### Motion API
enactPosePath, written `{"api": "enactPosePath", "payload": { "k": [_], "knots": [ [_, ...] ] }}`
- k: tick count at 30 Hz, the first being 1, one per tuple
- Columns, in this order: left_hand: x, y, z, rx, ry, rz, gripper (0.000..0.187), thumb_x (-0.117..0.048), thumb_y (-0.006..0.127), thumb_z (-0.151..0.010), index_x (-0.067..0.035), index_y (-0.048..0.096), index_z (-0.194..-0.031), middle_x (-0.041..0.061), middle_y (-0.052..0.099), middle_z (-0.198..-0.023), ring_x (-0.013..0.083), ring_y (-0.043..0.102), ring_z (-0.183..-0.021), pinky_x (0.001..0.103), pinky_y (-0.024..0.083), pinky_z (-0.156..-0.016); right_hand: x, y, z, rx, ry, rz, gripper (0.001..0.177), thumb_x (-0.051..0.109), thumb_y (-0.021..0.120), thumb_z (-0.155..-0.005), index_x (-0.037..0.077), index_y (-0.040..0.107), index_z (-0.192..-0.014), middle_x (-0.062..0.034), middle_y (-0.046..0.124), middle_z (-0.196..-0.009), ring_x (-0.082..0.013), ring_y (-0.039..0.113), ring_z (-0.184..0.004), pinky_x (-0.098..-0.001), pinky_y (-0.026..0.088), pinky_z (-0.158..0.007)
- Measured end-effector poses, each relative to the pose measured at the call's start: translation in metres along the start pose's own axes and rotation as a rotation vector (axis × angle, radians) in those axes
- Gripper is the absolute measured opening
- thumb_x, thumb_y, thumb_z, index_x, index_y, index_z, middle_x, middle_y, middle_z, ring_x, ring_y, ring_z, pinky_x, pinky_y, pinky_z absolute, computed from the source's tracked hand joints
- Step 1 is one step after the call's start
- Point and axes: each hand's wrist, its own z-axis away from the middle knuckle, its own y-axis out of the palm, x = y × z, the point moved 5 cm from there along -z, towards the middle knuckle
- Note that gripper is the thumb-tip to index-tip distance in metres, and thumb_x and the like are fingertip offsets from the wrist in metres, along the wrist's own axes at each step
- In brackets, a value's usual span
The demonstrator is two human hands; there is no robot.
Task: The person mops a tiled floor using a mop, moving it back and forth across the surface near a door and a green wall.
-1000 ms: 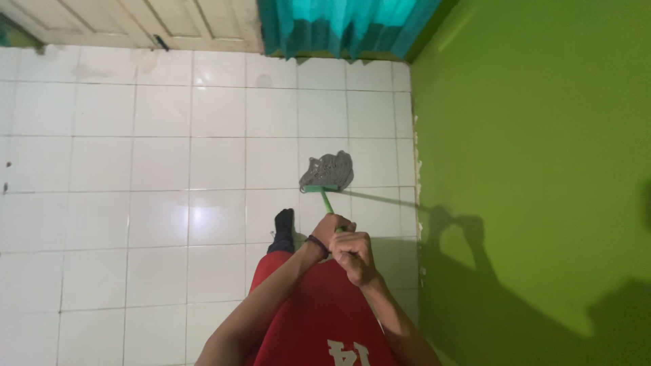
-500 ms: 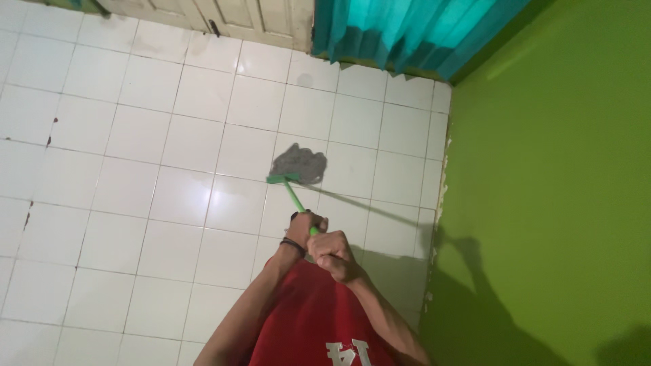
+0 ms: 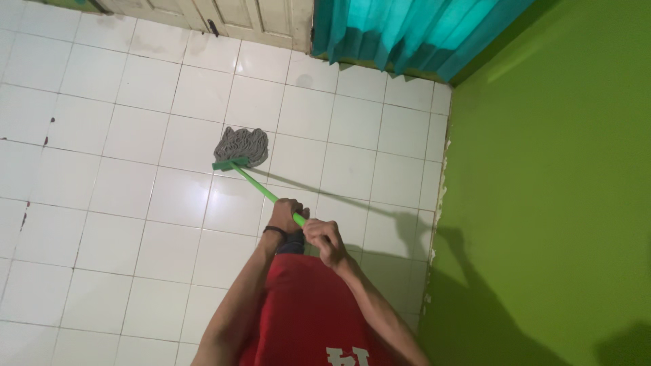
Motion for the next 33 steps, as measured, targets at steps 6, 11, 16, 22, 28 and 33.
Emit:
{"api": "enactPosePath", "payload": {
  "k": [6,11,16,22,28,33],
  "knots": [
    [-0.040,0.015,-0.006,-0.125,0.040,0.159,0.031,-0.022,0.074,-0.080,-0.003,0.063,-0.060,0.017,0.059,-0.064,0.0391,0.057,-0.065,0.050,0.045,-0.065,0.023,-0.017,0.005,-0.076,-0.012,0.050,0.024,0.012,0.049,-0.077,-0.006,0.046,-0.060,-0.0097,0.044,-0.055,-0.0199,0.042,-0.057,-0.0365,0.044,-0.063],
    [-0.078,0.028,-0.020,-0.046,0.105,0.278,0.034,-0.021,0.075,-0.082,-0.004,0.059,-0.058,0.015,0.058,-0.063,0.0359,0.055,-0.065,0.049,0.043,-0.063,0.070,-0.022,0.008,-0.128,0.040,0.225,0.024,0.013,0.049,-0.077,-0.004,0.042,-0.061,-0.0093,0.042,-0.056,-0.0197,0.040,-0.057,-0.0364,0.037,-0.059],
    [-0.101,0.044,-0.016,-0.004,0.128,0.445,0.029,-0.018,0.076,-0.082,-0.005,0.061,-0.060,0.011,0.060,-0.064,0.0302,0.058,-0.064,0.043,0.044,-0.058,0.084,-0.017,0.016,-0.135,0.126,0.480,0.029,0.015,0.046,-0.078,0.000,0.038,-0.054,-0.0087,0.037,-0.050,-0.0187,0.033,-0.049,-0.0370,0.028,-0.050],
    [-0.132,0.069,-0.014,0.159,0.159,0.568,0.028,-0.017,0.074,-0.087,-0.003,0.060,-0.067,0.011,0.062,-0.069,0.0295,0.059,-0.067,0.041,0.047,-0.062,0.072,-0.026,0.047,-0.236,0.114,0.620,0.029,0.017,0.047,-0.078,0.004,0.037,-0.054,-0.0063,0.035,-0.050,-0.0154,0.034,-0.048,-0.0357,0.026,-0.048],
    [-0.157,0.099,-0.017,0.434,0.207,0.390,0.033,-0.032,0.069,-0.090,-0.005,0.071,-0.072,0.015,0.070,-0.077,0.0328,0.065,-0.074,0.044,0.052,-0.070,0.033,-0.076,0.092,-0.389,0.226,0.590,0.037,0.025,0.045,-0.085,0.016,0.037,-0.050,0.0010,0.036,-0.046,-0.0116,0.027,-0.043,-0.0324,0.021,-0.043],
    [-0.169,0.110,-0.005,0.546,0.311,0.253,0.034,-0.036,0.063,-0.093,-0.008,0.074,-0.076,0.013,0.073,-0.081,0.0327,0.069,-0.078,0.045,0.055,-0.076,0.030,-0.083,0.108,-0.245,0.108,0.263,0.039,0.023,0.040,-0.091,0.015,0.033,-0.053,0.0015,0.034,-0.051,-0.0113,0.027,-0.047,-0.0311,0.026,-0.045]
  ]
}}
